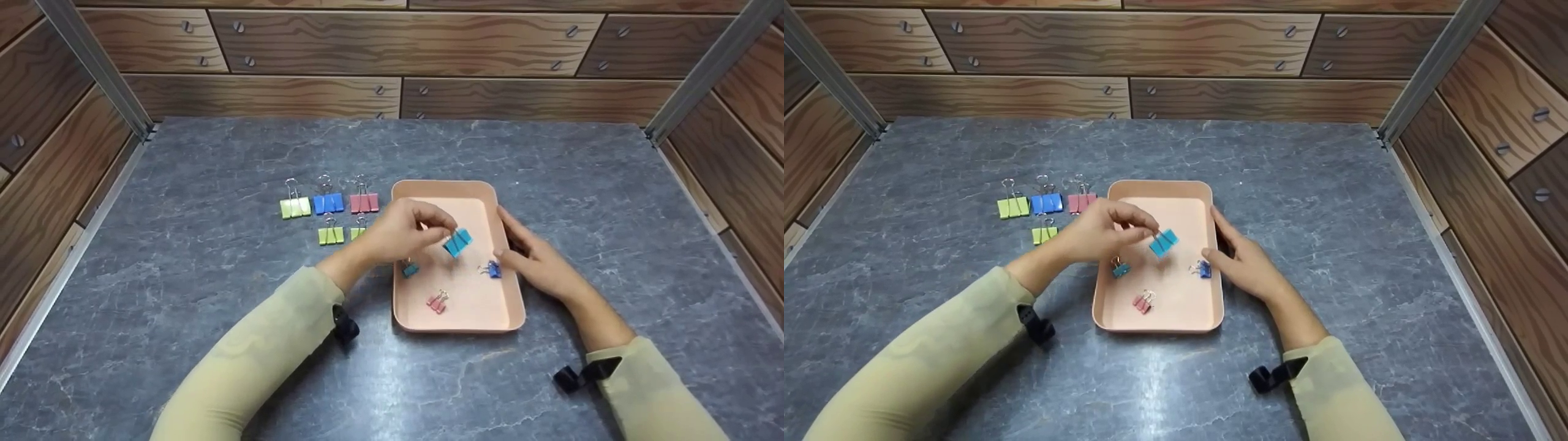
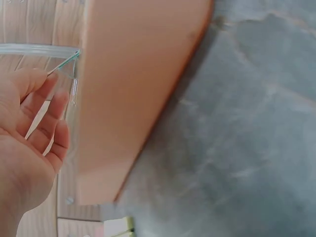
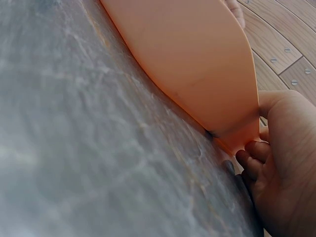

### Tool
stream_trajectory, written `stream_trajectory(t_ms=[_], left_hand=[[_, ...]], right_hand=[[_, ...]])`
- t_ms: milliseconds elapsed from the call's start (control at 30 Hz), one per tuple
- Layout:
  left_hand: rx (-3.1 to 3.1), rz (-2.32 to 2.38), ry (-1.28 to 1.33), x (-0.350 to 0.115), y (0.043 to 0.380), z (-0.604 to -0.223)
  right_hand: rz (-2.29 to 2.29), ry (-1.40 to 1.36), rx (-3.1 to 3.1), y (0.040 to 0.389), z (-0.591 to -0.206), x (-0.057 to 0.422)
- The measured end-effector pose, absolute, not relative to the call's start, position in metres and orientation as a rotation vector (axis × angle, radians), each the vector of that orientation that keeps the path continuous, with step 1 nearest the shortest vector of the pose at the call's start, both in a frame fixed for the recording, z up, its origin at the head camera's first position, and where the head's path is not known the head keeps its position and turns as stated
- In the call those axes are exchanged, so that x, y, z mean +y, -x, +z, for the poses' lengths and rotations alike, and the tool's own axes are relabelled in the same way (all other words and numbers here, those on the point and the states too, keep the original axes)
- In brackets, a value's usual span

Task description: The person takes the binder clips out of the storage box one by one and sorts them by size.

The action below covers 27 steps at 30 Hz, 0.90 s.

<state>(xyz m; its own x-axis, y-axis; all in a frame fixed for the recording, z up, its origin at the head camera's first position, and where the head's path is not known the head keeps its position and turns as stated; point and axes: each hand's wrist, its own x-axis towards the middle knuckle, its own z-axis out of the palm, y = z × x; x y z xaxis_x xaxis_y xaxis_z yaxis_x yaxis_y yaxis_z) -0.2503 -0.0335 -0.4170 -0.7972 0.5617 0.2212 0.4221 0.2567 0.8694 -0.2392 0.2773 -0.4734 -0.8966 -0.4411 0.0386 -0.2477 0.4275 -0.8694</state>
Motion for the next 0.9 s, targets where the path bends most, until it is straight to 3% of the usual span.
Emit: stream_trajectory(t_ms=[900], left_hand=[[2.598, 1.757, -0.719, -0.132, 0.249, -0.365]], right_hand=[[-1.441, 0.592, 2.483, 0.240, -0.473, 0.278]])
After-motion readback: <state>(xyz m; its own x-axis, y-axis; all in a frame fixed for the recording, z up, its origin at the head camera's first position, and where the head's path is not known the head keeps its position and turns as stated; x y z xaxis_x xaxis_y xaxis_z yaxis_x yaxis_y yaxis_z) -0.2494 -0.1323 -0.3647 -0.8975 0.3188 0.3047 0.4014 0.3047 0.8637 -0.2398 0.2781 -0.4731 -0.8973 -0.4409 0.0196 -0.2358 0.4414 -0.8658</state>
